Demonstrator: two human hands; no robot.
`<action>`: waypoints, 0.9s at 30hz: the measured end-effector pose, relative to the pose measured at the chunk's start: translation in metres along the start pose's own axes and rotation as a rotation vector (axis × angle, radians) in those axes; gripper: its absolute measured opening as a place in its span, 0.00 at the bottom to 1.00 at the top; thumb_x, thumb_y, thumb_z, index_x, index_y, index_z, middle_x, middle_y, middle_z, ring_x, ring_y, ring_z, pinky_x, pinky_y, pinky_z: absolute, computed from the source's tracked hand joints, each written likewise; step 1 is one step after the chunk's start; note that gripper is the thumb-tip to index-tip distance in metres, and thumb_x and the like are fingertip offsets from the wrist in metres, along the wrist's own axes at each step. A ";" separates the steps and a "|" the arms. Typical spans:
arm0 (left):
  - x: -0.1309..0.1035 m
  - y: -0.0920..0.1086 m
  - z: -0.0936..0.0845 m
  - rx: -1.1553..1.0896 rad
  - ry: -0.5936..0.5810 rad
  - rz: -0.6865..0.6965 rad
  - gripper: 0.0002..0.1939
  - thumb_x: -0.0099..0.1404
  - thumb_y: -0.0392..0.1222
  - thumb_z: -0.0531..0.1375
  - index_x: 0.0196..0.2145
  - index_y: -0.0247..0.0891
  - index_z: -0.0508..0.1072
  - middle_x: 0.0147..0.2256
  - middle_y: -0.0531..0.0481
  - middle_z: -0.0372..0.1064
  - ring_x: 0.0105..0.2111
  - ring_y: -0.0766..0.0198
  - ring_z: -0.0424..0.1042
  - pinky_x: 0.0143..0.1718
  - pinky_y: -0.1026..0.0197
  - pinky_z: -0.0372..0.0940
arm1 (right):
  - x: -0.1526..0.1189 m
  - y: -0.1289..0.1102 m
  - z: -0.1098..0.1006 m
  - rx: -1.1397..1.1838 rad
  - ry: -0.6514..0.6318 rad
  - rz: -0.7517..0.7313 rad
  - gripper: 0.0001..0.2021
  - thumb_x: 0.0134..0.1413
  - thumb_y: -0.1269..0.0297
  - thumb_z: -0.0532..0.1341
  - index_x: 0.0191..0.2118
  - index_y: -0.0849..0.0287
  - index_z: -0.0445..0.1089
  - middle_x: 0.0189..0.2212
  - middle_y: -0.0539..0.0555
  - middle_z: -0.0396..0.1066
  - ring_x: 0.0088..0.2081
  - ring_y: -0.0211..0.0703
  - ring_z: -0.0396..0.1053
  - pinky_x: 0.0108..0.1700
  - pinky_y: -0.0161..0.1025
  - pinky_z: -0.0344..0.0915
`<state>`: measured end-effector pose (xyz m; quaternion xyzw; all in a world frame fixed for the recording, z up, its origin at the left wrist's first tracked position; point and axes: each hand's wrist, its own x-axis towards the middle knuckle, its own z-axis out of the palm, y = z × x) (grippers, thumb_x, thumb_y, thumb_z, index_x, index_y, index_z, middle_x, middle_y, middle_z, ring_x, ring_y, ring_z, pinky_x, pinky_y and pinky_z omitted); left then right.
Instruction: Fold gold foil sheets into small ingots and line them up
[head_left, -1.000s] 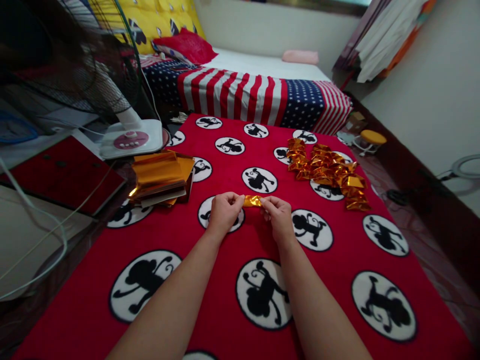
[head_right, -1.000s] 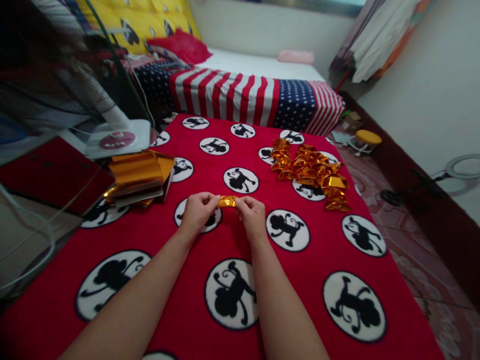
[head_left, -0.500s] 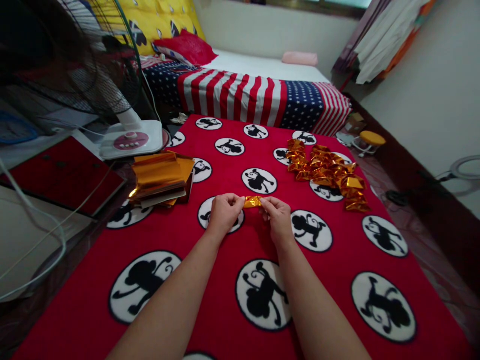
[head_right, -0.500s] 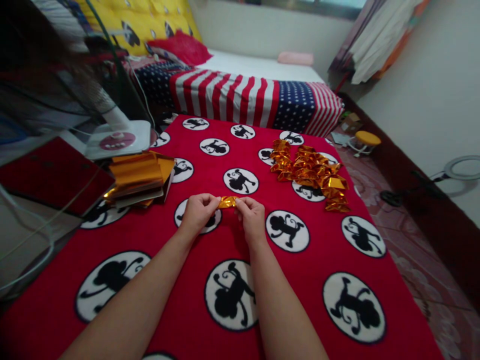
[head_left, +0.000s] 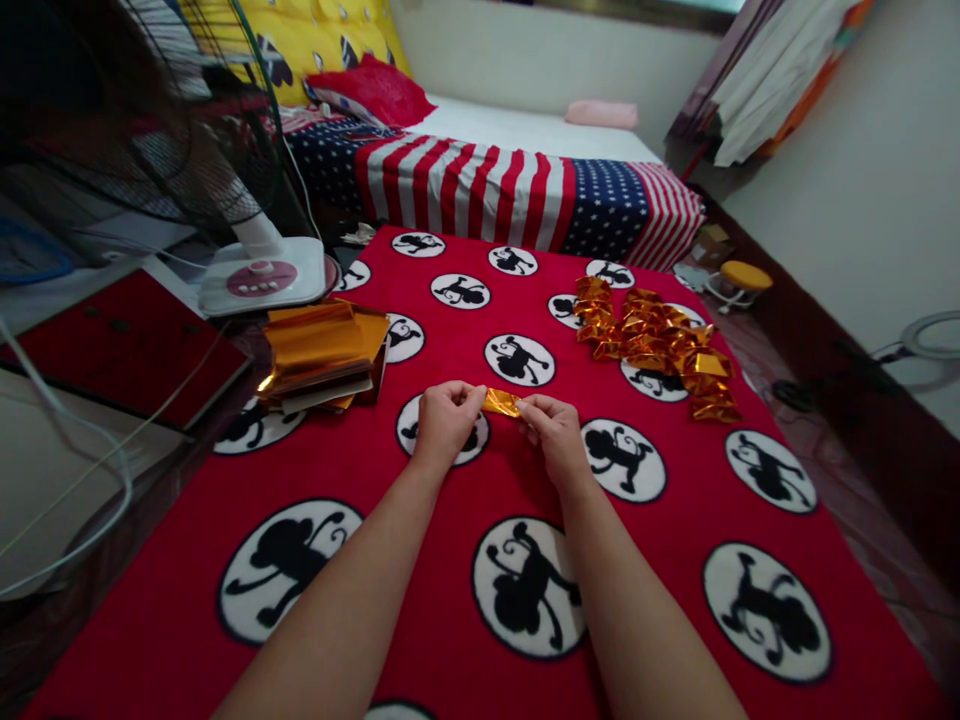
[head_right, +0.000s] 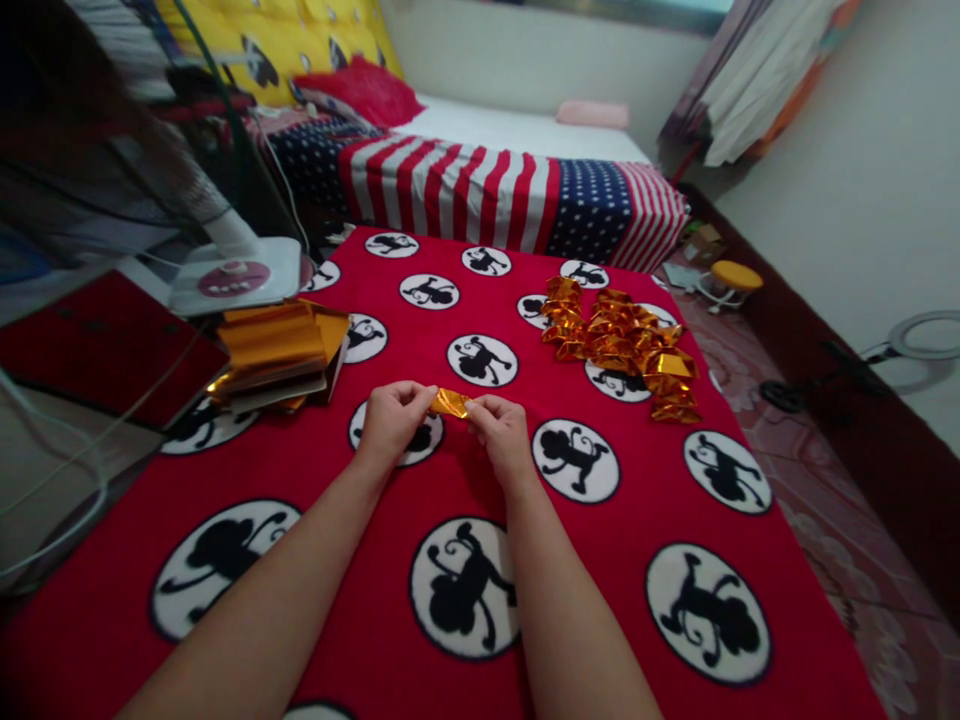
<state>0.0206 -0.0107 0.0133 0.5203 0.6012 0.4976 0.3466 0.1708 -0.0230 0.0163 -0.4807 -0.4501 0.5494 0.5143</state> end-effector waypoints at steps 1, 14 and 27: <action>0.000 0.000 0.000 0.000 -0.001 0.002 0.15 0.56 0.48 0.59 0.19 0.35 0.71 0.16 0.54 0.63 0.19 0.68 0.61 0.21 0.66 0.54 | 0.000 0.000 0.000 -0.003 -0.006 0.001 0.12 0.48 0.58 0.64 0.22 0.60 0.67 0.13 0.44 0.57 0.15 0.29 0.47 0.16 0.30 0.41; -0.001 0.001 0.001 0.061 -0.061 0.061 0.15 0.56 0.46 0.59 0.18 0.35 0.70 0.16 0.54 0.63 0.18 0.69 0.61 0.21 0.66 0.53 | 0.003 0.002 0.000 0.050 0.094 -0.041 0.13 0.47 0.58 0.64 0.21 0.60 0.67 0.15 0.43 0.54 0.18 0.30 0.45 0.20 0.33 0.38; -0.003 0.001 0.004 -0.052 -0.031 -0.007 0.16 0.57 0.48 0.59 0.19 0.35 0.70 0.16 0.54 0.63 0.18 0.69 0.60 0.21 0.66 0.53 | 0.003 0.001 0.001 0.035 0.043 -0.030 0.12 0.46 0.58 0.65 0.21 0.61 0.68 0.14 0.44 0.55 0.17 0.29 0.45 0.20 0.33 0.37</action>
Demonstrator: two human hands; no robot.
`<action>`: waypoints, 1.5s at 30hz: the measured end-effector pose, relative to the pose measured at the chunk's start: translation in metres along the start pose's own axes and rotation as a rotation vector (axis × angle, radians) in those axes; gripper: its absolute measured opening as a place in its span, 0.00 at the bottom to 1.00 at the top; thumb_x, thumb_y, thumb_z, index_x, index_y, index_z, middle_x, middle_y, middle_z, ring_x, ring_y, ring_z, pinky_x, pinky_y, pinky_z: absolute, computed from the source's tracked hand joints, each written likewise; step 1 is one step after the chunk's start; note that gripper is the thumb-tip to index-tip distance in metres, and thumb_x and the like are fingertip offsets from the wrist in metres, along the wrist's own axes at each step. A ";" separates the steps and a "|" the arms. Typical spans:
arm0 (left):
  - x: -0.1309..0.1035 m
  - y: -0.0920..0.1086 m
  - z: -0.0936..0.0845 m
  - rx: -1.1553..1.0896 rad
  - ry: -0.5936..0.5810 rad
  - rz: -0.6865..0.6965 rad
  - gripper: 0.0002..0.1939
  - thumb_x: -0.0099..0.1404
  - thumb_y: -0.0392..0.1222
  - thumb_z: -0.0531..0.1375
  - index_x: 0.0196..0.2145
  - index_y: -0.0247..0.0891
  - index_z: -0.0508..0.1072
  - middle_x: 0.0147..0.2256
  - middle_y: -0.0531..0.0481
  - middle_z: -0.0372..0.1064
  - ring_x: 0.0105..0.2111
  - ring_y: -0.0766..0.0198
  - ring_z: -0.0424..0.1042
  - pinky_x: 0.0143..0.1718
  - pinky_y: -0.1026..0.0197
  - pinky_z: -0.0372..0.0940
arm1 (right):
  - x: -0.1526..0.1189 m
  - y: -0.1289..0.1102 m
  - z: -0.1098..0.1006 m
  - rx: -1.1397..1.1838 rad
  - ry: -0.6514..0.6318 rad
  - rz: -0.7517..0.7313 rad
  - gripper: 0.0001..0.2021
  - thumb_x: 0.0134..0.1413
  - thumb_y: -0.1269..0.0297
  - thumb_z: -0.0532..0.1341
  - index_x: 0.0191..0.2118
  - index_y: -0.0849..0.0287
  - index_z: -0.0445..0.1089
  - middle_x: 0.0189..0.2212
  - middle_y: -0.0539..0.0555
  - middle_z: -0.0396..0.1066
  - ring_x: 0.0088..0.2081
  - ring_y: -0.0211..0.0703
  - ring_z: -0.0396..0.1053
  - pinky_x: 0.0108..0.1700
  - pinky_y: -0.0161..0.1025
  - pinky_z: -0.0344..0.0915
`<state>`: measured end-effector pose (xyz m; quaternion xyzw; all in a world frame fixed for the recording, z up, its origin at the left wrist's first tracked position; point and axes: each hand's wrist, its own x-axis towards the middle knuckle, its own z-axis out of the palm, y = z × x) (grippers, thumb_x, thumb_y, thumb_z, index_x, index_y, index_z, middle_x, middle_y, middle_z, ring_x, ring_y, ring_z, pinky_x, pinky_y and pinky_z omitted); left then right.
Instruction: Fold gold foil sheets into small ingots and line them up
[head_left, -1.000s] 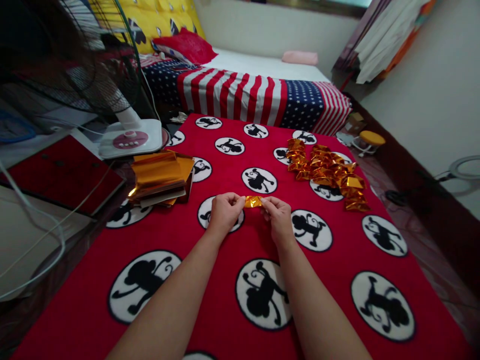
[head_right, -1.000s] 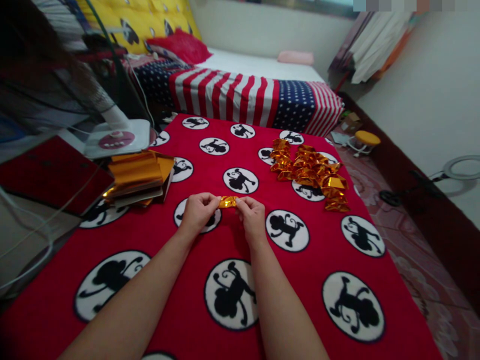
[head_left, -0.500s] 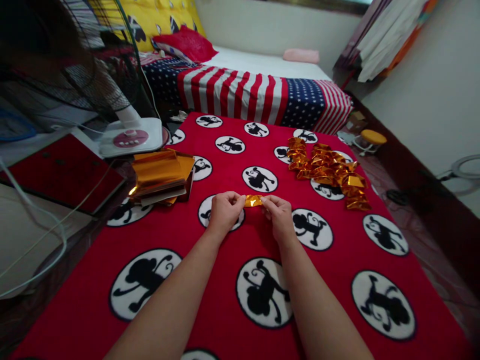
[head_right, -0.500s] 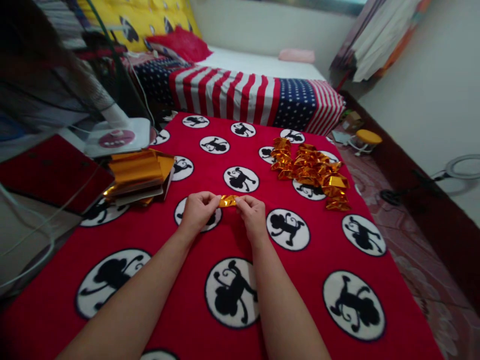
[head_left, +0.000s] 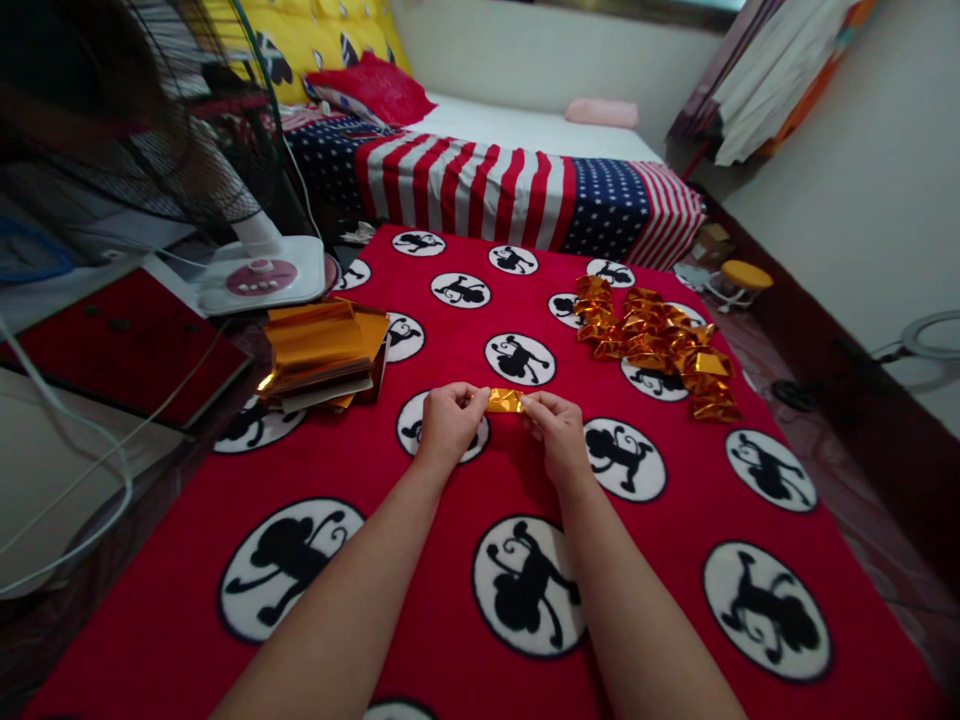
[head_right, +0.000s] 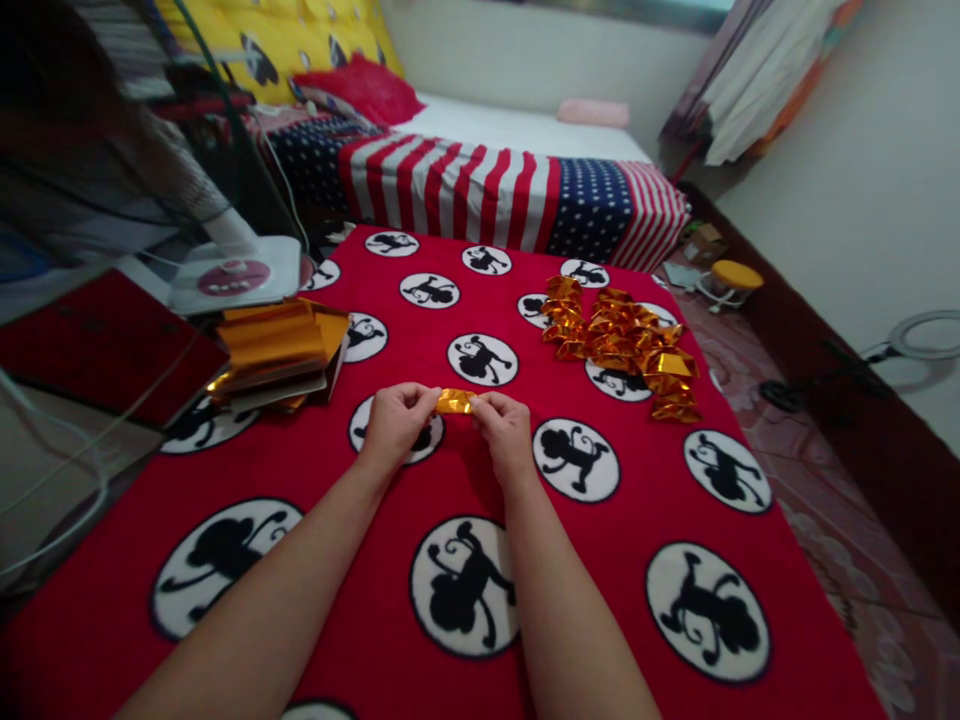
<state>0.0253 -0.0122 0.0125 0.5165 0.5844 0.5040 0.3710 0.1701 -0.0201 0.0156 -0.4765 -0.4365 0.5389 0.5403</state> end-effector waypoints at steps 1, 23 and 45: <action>-0.001 0.001 0.001 0.010 -0.014 0.009 0.16 0.57 0.48 0.59 0.18 0.36 0.70 0.16 0.55 0.62 0.18 0.69 0.60 0.21 0.66 0.53 | 0.000 0.000 0.001 0.011 0.039 -0.013 0.12 0.46 0.58 0.65 0.22 0.61 0.68 0.15 0.44 0.55 0.17 0.29 0.45 0.20 0.33 0.38; -0.002 0.003 -0.006 0.140 0.087 0.114 0.15 0.61 0.49 0.59 0.25 0.36 0.74 0.20 0.53 0.67 0.22 0.67 0.64 0.26 0.66 0.57 | -0.001 0.002 -0.004 0.001 0.059 -0.119 0.11 0.52 0.57 0.64 0.29 0.59 0.69 0.17 0.43 0.57 0.17 0.30 0.49 0.20 0.32 0.45; -0.005 0.008 -0.003 0.109 0.104 0.324 0.07 0.61 0.41 0.62 0.29 0.36 0.77 0.26 0.50 0.73 0.26 0.67 0.69 0.30 0.66 0.62 | -0.002 0.005 -0.003 -0.306 0.268 -0.353 0.08 0.54 0.60 0.63 0.29 0.59 0.72 0.26 0.50 0.70 0.30 0.40 0.67 0.34 0.36 0.64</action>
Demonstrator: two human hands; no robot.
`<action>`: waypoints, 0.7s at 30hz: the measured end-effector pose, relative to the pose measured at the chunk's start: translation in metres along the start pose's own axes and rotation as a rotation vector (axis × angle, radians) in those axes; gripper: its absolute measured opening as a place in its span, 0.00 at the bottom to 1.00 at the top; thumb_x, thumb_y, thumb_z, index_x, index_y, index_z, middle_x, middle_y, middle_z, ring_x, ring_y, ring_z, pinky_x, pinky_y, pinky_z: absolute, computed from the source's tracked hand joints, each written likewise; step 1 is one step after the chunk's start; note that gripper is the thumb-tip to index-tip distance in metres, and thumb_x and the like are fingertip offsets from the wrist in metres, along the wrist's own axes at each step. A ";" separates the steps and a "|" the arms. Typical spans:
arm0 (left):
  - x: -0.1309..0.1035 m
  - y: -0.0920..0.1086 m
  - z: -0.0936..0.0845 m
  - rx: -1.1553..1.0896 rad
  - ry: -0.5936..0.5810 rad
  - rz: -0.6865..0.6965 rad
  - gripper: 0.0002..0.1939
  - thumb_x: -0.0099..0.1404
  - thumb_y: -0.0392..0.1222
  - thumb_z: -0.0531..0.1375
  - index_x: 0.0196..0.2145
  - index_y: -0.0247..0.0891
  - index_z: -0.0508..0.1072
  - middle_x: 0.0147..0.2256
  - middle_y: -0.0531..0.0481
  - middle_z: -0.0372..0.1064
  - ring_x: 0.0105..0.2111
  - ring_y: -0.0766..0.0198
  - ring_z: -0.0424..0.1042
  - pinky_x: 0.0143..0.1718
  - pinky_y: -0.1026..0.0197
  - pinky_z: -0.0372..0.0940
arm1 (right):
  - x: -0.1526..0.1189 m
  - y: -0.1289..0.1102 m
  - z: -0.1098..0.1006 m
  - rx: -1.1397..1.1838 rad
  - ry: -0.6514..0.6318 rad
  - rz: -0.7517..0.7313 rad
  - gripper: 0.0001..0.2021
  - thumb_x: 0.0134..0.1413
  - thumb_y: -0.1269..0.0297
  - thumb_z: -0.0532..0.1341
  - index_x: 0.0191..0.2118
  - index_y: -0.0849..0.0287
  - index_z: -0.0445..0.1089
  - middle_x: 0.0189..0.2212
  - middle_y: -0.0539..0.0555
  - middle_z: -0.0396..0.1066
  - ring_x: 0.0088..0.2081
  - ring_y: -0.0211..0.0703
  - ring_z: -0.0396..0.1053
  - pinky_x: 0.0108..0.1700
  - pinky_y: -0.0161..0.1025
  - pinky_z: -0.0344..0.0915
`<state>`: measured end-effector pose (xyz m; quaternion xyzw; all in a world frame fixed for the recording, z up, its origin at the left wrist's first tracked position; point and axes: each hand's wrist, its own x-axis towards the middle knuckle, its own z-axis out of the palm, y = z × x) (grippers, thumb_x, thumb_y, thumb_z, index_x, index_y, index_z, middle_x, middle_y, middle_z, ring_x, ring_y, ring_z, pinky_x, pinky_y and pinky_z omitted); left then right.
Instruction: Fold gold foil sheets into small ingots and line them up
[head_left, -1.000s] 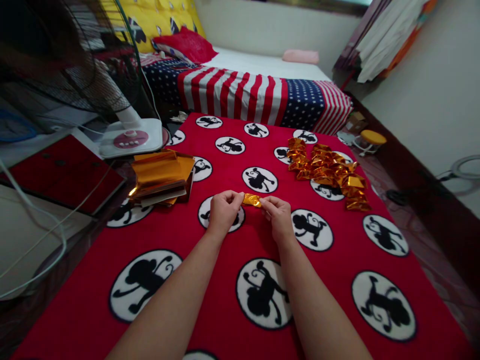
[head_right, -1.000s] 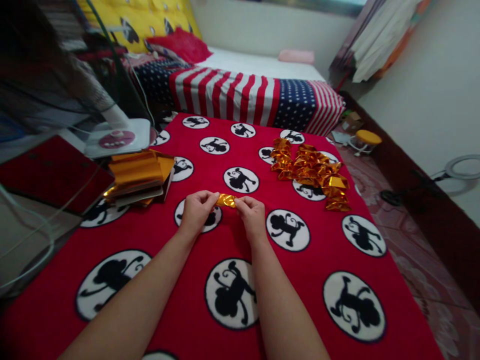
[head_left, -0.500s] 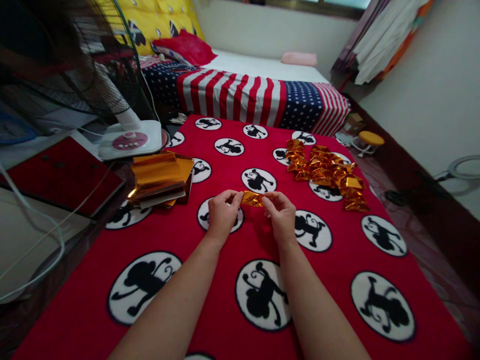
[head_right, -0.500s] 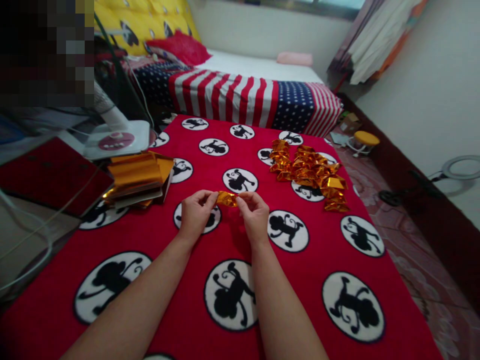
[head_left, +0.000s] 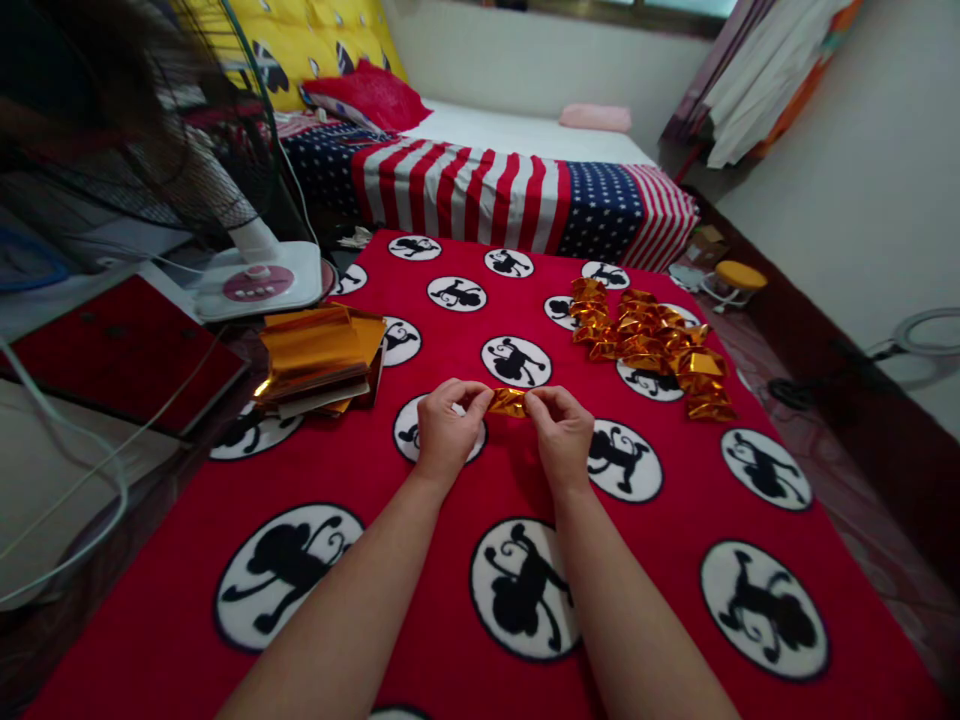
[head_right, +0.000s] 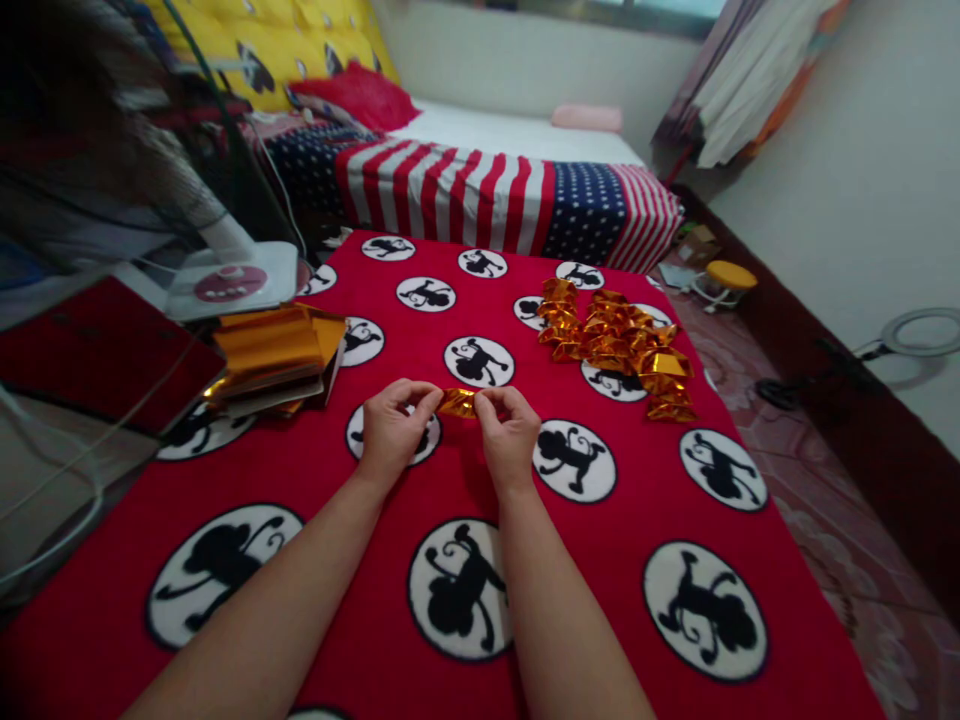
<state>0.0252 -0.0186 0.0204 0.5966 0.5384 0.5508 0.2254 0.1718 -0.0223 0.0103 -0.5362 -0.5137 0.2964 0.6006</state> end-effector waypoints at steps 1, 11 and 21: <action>0.000 0.000 0.000 -0.013 -0.001 -0.022 0.07 0.60 0.41 0.62 0.29 0.36 0.77 0.27 0.50 0.74 0.26 0.67 0.69 0.30 0.66 0.62 | 0.000 0.000 0.000 0.001 -0.002 -0.001 0.09 0.54 0.60 0.62 0.29 0.59 0.72 0.26 0.50 0.70 0.30 0.40 0.67 0.34 0.36 0.64; 0.001 -0.006 0.002 -0.077 -0.021 -0.214 0.11 0.59 0.46 0.62 0.26 0.35 0.76 0.23 0.51 0.73 0.24 0.66 0.69 0.29 0.65 0.62 | -0.001 -0.003 -0.003 -0.149 -0.071 -0.135 0.06 0.56 0.64 0.61 0.30 0.58 0.72 0.27 0.51 0.71 0.29 0.40 0.66 0.31 0.36 0.60; 0.003 -0.009 -0.001 -0.071 -0.047 -0.202 0.12 0.59 0.47 0.62 0.28 0.35 0.78 0.24 0.50 0.73 0.24 0.65 0.69 0.27 0.66 0.62 | -0.001 0.001 -0.003 -0.146 -0.052 -0.052 0.09 0.56 0.58 0.62 0.34 0.58 0.73 0.29 0.51 0.72 0.28 0.39 0.67 0.32 0.36 0.62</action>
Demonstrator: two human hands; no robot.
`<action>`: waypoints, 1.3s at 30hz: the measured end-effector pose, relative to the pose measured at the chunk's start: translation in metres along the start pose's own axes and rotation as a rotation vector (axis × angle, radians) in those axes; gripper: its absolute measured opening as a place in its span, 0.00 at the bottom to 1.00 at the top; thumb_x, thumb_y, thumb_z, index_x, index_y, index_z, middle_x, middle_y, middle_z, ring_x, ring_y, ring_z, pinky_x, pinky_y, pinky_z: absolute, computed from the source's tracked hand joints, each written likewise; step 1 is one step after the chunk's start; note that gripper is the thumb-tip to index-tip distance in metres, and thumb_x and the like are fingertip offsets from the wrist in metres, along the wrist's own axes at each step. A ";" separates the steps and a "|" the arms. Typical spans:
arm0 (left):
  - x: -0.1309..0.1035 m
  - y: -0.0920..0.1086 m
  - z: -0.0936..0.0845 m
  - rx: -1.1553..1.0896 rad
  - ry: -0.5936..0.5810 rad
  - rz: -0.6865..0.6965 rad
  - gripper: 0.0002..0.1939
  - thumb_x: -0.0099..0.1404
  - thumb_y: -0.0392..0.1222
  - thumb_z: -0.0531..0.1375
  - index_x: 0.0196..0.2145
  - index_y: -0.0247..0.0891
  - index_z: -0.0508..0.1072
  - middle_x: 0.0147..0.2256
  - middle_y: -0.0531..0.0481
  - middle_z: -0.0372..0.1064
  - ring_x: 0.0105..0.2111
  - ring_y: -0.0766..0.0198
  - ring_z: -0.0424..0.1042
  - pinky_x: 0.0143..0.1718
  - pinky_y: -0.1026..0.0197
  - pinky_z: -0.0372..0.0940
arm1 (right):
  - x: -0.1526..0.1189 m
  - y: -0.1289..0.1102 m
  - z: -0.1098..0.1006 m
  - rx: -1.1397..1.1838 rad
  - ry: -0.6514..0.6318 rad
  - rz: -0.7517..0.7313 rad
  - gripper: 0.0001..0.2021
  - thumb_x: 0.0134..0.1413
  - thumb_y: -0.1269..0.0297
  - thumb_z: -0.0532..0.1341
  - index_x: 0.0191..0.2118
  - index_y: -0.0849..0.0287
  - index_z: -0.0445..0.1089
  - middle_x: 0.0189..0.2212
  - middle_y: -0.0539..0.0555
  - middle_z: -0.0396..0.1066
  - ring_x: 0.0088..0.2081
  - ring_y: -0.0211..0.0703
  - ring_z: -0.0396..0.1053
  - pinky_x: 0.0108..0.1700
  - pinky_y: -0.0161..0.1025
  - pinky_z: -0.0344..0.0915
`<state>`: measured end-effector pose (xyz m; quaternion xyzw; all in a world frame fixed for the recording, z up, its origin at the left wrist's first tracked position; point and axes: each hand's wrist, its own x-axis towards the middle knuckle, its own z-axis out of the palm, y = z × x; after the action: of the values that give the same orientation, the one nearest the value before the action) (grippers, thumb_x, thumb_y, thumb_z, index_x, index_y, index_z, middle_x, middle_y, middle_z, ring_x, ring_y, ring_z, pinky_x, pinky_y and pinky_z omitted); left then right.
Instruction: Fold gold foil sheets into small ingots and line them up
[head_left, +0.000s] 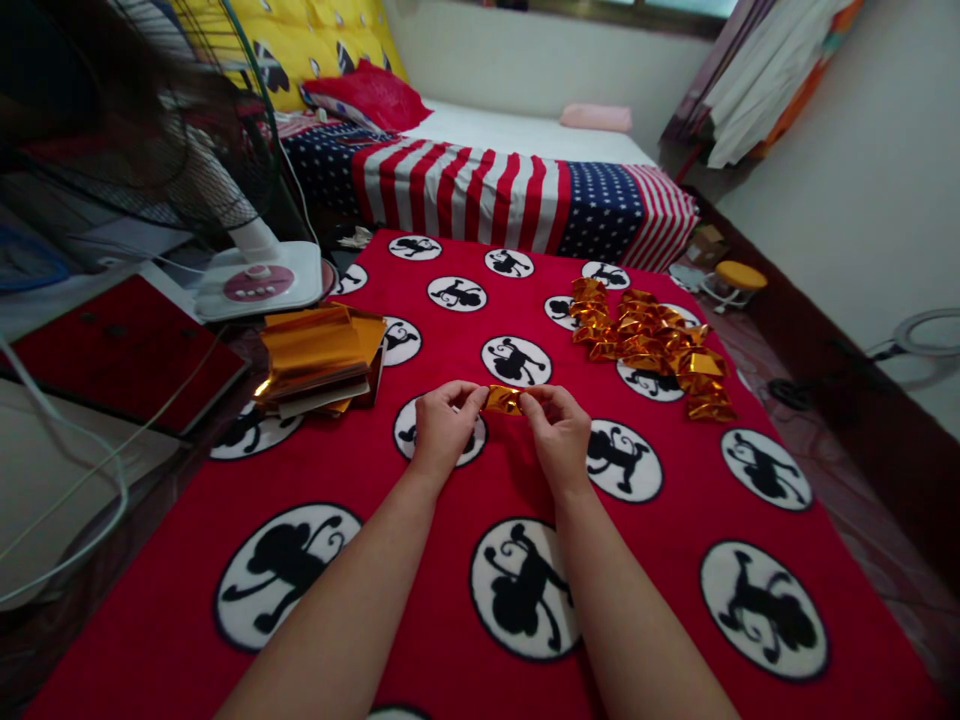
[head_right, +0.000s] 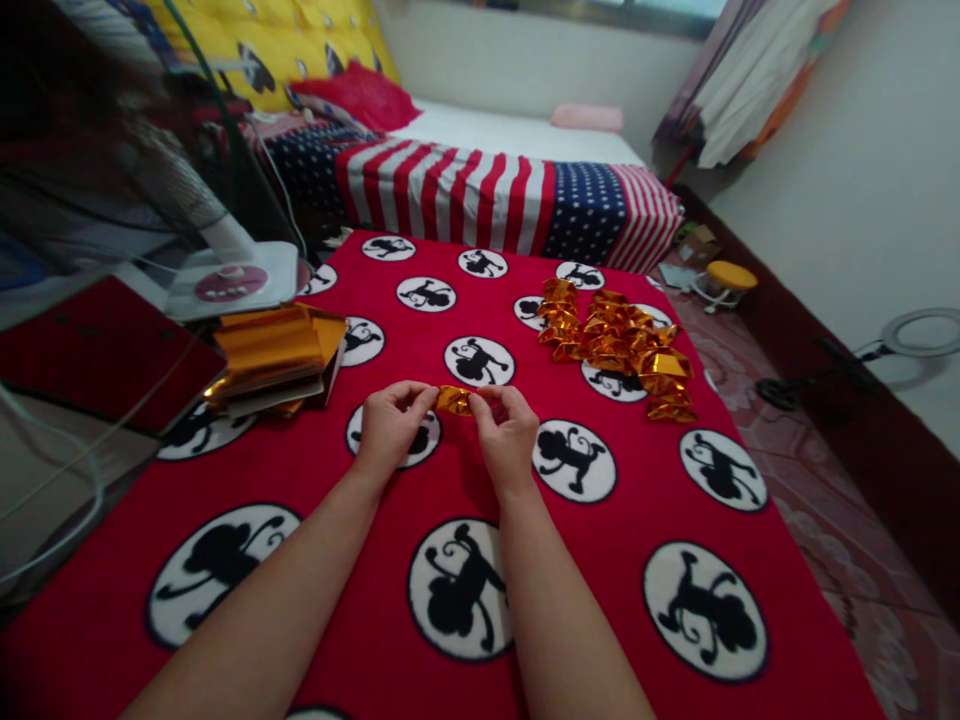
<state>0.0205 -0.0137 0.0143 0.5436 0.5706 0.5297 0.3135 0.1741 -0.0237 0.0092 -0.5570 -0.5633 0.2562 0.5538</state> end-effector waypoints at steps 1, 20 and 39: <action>0.000 0.000 0.000 0.004 0.016 0.007 0.12 0.60 0.47 0.61 0.29 0.36 0.78 0.24 0.50 0.74 0.24 0.66 0.69 0.28 0.66 0.61 | 0.000 0.000 0.000 -0.012 -0.015 0.004 0.09 0.55 0.58 0.63 0.34 0.58 0.73 0.29 0.51 0.72 0.28 0.39 0.66 0.32 0.36 0.62; 0.002 -0.010 0.000 -0.036 -0.009 0.001 0.14 0.60 0.49 0.62 0.36 0.35 0.78 0.30 0.47 0.76 0.28 0.64 0.72 0.30 0.66 0.64 | -0.001 -0.002 -0.001 -0.127 0.078 -0.016 0.13 0.56 0.58 0.61 0.24 0.59 0.70 0.20 0.48 0.66 0.23 0.37 0.60 0.28 0.35 0.55; 0.004 -0.014 0.004 -0.264 0.004 -0.149 0.10 0.53 0.42 0.65 0.32 0.33 0.77 0.27 0.48 0.75 0.25 0.64 0.75 0.25 0.66 0.66 | 0.001 0.009 0.006 0.182 0.051 0.028 0.07 0.54 0.62 0.63 0.36 0.58 0.74 0.31 0.52 0.74 0.30 0.40 0.71 0.33 0.36 0.68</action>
<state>0.0195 -0.0066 0.0005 0.4528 0.5353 0.5767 0.4194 0.1721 -0.0186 -0.0003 -0.5186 -0.5156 0.2998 0.6126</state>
